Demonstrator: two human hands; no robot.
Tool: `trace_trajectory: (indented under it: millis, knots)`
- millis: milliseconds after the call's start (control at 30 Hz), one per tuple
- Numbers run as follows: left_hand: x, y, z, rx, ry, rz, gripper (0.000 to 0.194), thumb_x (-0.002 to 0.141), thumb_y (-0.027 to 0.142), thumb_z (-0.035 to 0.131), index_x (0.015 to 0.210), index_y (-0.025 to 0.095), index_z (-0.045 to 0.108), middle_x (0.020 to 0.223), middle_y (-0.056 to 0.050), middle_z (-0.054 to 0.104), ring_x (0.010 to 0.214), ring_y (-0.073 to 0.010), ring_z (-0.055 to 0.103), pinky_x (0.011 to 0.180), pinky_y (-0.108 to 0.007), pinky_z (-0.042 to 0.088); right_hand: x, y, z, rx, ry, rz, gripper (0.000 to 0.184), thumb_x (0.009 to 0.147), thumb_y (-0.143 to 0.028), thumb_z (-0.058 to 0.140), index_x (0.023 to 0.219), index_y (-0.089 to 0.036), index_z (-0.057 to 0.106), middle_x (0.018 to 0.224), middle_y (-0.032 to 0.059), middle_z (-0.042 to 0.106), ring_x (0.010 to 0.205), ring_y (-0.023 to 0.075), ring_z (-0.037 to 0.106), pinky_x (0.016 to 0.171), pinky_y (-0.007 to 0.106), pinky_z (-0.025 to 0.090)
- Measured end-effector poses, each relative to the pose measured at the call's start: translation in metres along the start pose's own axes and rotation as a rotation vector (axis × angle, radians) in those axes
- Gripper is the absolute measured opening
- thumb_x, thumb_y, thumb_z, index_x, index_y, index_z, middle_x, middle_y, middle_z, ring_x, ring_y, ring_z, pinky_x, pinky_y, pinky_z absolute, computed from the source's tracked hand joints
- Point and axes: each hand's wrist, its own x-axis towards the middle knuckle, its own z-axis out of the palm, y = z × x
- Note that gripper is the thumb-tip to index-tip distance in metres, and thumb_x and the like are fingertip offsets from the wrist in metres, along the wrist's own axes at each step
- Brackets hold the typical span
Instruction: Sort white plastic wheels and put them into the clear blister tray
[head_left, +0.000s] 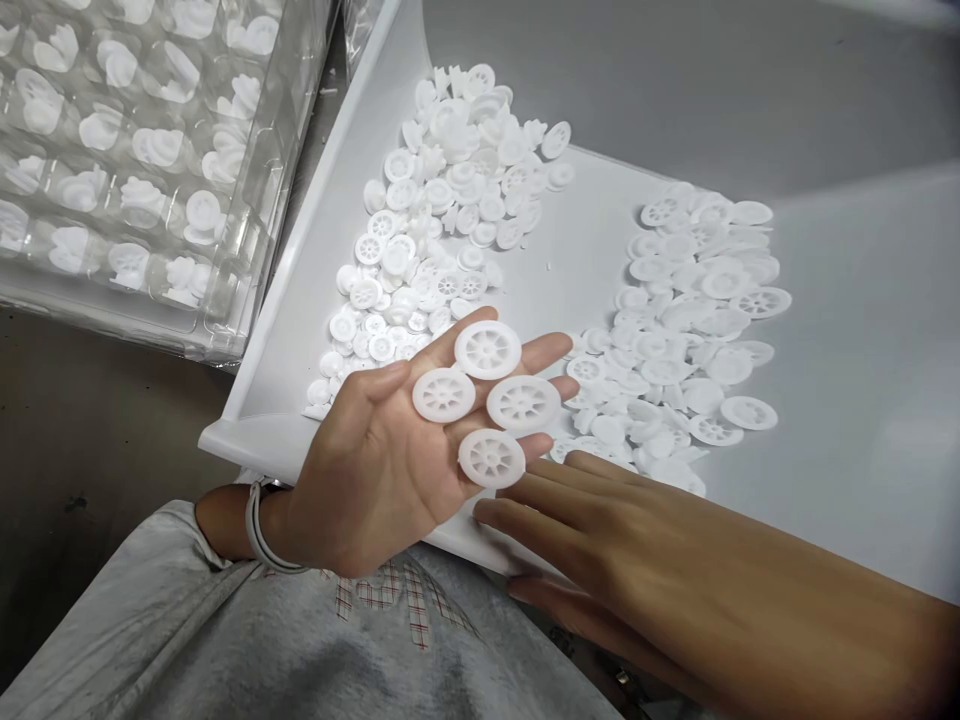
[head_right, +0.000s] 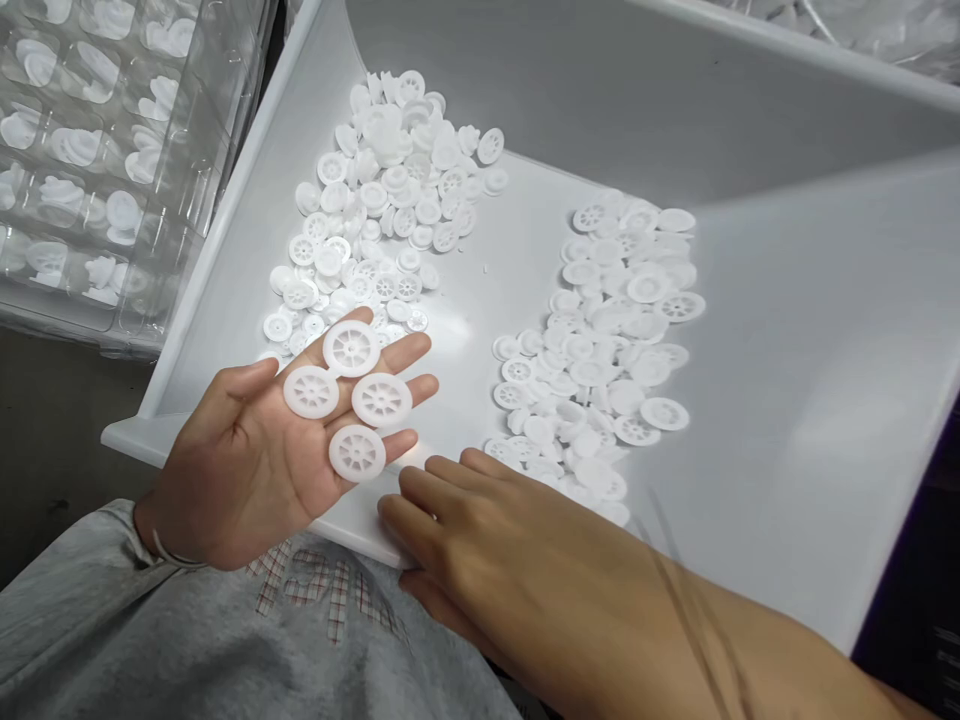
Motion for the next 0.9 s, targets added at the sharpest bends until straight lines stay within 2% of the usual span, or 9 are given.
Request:
trace_trajectory:
  millis: [233,333,467,567,733,900]
  knots:
    - [0.001,0.0,0.002,0.027,0.0,-0.01,0.061,0.098,0.039,0.037,0.156,0.024,0.025,0.15,-0.003,0.049,0.141,-0.0183,0.045,0.118,-0.034,0.036,0.008,0.001,-0.018,-0.018,-0.101,-0.059,0.002,0.087,-0.021,0.057,0.087,-0.021,0.058,0.086,0.0041,0.062,0.077,0.0221,0.062,0.072,0.039,0.05]
    - [0.001,0.001,0.003,0.028,0.036,0.007,0.063,0.098,0.038,0.036,0.157,0.024,0.02,0.152,-0.002,0.047,0.14,-0.0174,0.046,0.116,-0.031,0.039,0.009,0.002,-0.014,-0.009,-0.068,-0.046,0.003,0.085,-0.021,0.061,0.088,-0.021,0.06,0.085,0.0036,0.063,0.076,0.0218,0.063,0.069,0.038,0.048]
    - [0.003,0.001,0.002,0.021,0.086,0.052,0.064,0.098,0.036,0.032,0.158,0.027,0.013,0.152,0.001,0.048,0.141,-0.0163,0.044,0.12,-0.033,0.034,0.01,0.003,-0.01,0.026,-0.068,-0.036,0.009,0.082,-0.02,0.066,0.09,-0.02,0.063,0.08,0.0023,0.062,0.073,0.0208,0.062,0.062,0.034,0.045]
    - [0.003,0.001,0.002,0.016,0.103,0.074,0.061,0.098,0.036,0.031,0.157,0.029,0.019,0.151,0.003,0.049,0.141,-0.0159,0.045,0.12,-0.033,0.033,0.014,0.002,-0.016,0.048,-0.139,-0.026,0.009,0.084,-0.019,0.066,0.093,-0.019,0.064,0.083,0.0031,0.064,0.075,0.0204,0.062,0.064,0.033,0.045]
    - [0.003,0.001,0.002,0.003,0.116,0.091,0.059,0.098,0.036,0.033,0.155,0.027,0.025,0.151,0.001,0.049,0.137,-0.014,0.049,0.114,-0.029,0.04,0.019,-0.001,-0.024,0.068,-0.196,-0.015,0.01,0.084,-0.022,0.068,0.093,-0.018,0.065,0.083,0.0033,0.064,0.073,0.0202,0.061,0.063,0.033,0.044]
    - [0.004,0.001,0.003,-0.001,0.137,0.098,0.058,0.098,0.037,0.033,0.155,0.027,0.026,0.153,0.001,0.047,0.138,-0.0141,0.048,0.115,-0.03,0.039,0.018,-0.001,-0.022,0.063,-0.172,-0.027,0.009,0.086,-0.023,0.065,0.093,-0.018,0.064,0.083,0.0038,0.065,0.073,0.0202,0.061,0.063,0.034,0.044]
